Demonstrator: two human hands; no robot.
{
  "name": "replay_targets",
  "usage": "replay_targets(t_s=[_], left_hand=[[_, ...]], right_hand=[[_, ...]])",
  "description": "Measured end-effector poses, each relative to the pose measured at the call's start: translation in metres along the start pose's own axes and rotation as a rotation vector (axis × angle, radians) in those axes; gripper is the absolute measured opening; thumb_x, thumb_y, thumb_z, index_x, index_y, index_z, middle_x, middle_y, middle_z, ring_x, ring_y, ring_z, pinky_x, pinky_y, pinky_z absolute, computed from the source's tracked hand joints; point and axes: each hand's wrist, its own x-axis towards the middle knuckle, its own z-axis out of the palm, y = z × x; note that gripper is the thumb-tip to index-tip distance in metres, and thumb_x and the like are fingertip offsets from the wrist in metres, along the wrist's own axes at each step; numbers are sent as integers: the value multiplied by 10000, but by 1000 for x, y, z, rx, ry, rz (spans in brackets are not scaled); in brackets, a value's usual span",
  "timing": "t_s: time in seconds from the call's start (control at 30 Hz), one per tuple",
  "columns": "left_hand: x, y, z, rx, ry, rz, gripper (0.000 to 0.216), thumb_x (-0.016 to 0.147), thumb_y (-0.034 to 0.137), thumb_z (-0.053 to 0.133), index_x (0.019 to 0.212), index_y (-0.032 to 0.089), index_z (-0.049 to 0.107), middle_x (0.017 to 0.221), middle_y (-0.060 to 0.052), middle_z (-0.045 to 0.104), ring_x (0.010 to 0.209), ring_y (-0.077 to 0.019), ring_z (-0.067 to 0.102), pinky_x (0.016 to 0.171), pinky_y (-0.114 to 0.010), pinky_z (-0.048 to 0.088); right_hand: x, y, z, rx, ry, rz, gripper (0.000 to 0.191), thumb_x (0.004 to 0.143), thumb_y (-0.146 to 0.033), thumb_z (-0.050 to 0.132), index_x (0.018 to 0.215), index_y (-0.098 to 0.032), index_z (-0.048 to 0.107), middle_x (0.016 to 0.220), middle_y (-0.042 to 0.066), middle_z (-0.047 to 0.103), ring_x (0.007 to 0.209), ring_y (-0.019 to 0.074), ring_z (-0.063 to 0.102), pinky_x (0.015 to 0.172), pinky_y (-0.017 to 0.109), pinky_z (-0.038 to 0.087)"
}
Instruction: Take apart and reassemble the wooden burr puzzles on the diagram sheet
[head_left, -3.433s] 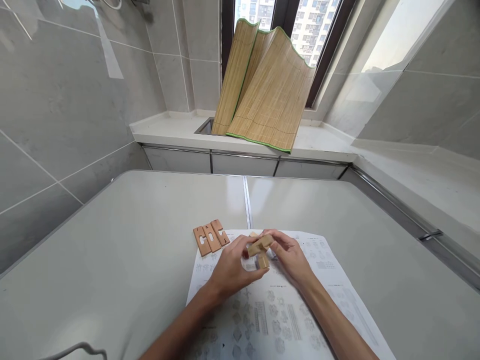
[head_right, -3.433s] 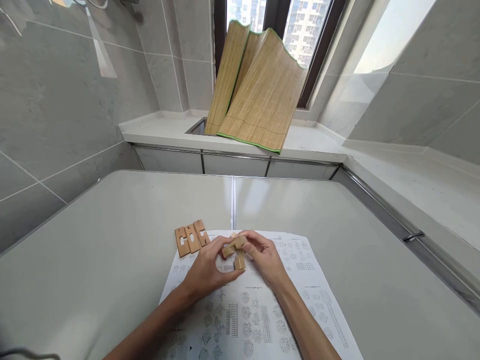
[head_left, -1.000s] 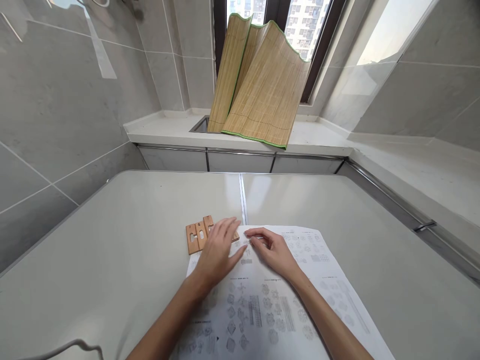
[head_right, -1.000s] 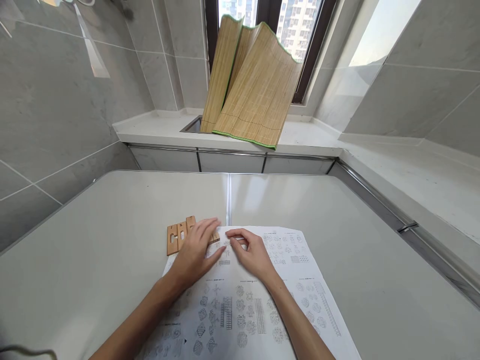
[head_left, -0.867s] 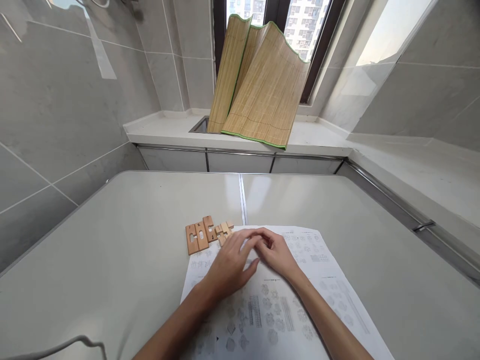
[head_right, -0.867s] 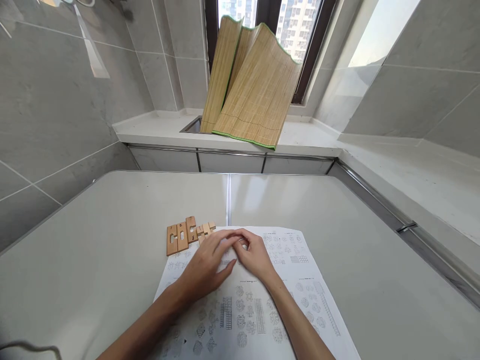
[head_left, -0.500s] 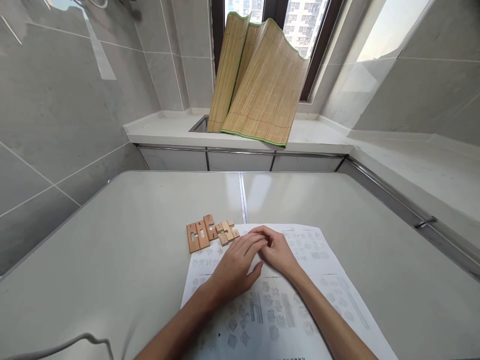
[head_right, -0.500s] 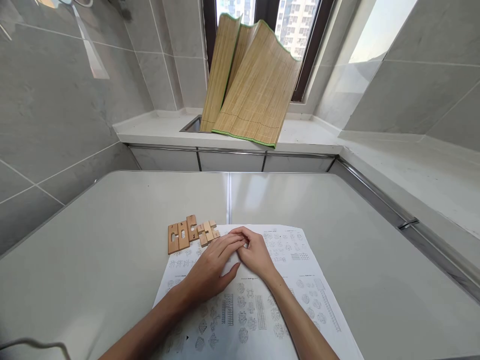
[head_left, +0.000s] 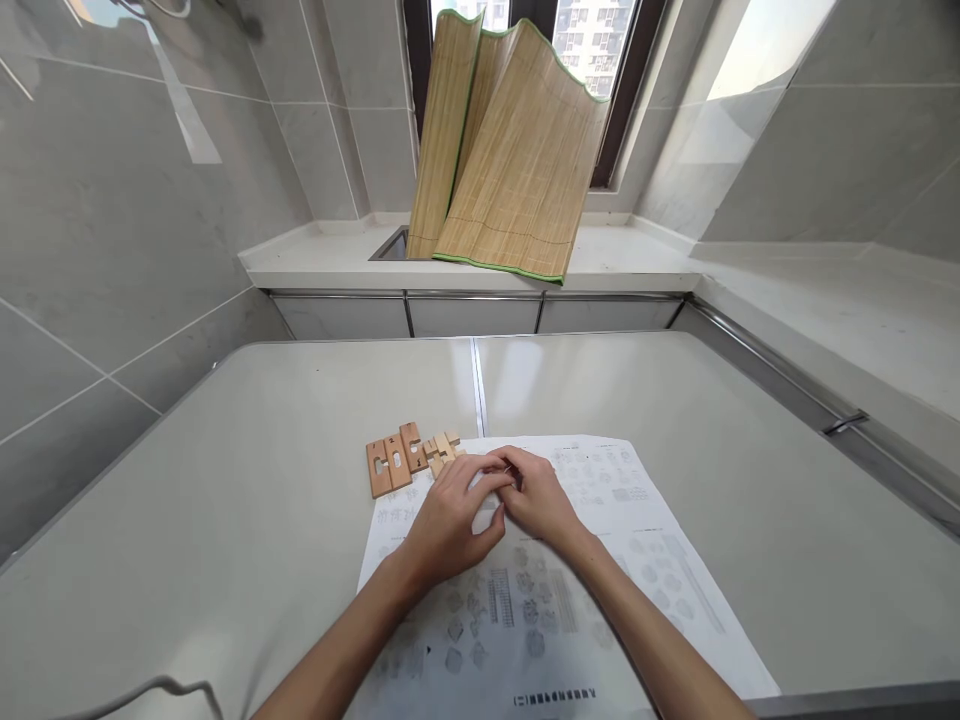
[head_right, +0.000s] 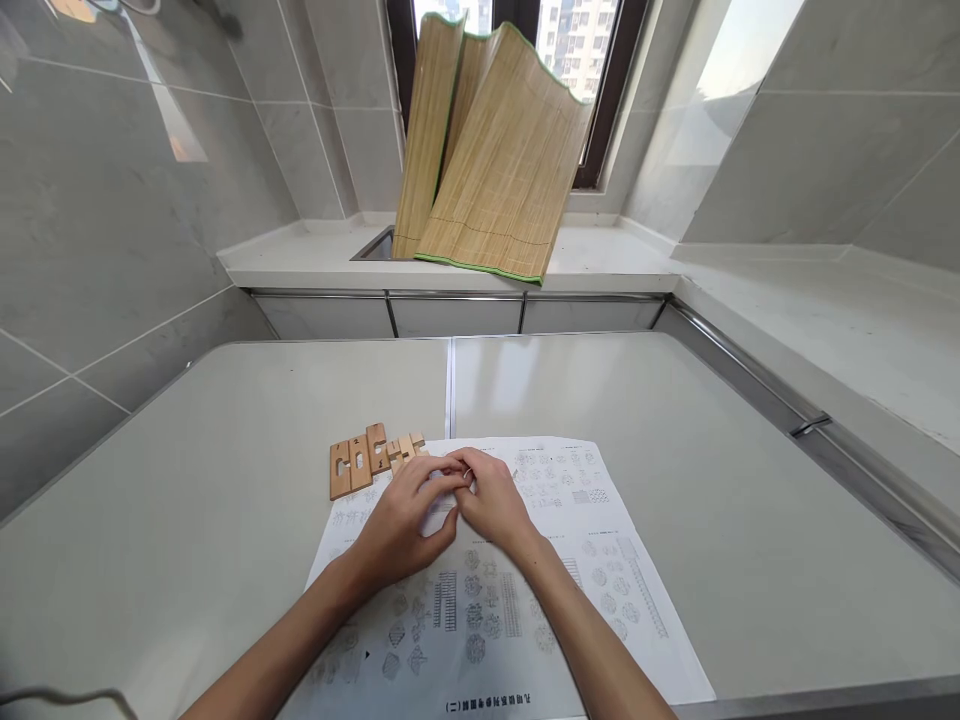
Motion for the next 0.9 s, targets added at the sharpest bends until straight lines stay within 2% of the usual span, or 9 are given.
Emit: replay_targets(t_s=[0.1,0.17,0.23,0.37,0.63,0.9], left_hand=[[0,-2,-2,12,39,-38,264,902,93,501,1072,235,643,1030,-76,699,967,-232,663,842,-387,557],[0,-4,-2,13,32,-57,230,903,77,462,927,227,635,851,-43,673,792,-193,640,707,-318,530],[0,-6,0,29,0,-48,239,894,63,449,827,224,613,761,-20,643,687,-166,600,625,-280,485],[0,-9,3,95,-58,-21,242,892,64,450,762,221,581,723,-7,632,634,-153,575,581,-264,436],[1,-11,5,211,-51,-161,208,888,85,452,767,215,559,714,-1,654,597,-150,586,556,-264,386],[-2,-17,7,190,-54,-239,196,901,107,463,770,218,557,718,0,652,599,-155,583,561,-265,376]], right_hand=[[0,0,0,-2,19,-7,209,889,-169,520,938,-245,708,899,17,764,725,187,638,711,308,496],[1,1,1,1,26,-5,210,922,-184,506,962,-243,703,903,19,767,694,180,638,696,307,503],[2,3,2,1,29,0,209,923,-177,507,966,-243,700,880,14,767,670,178,637,684,307,507],[5,6,5,-8,27,5,205,913,-168,519,951,-252,702,859,11,762,644,182,626,670,311,500],[6,7,6,-3,17,2,213,911,-150,513,942,-255,696,867,7,756,652,182,609,669,306,487],[6,4,6,-14,10,1,223,901,-138,513,944,-251,701,853,11,755,649,182,607,661,305,478]])
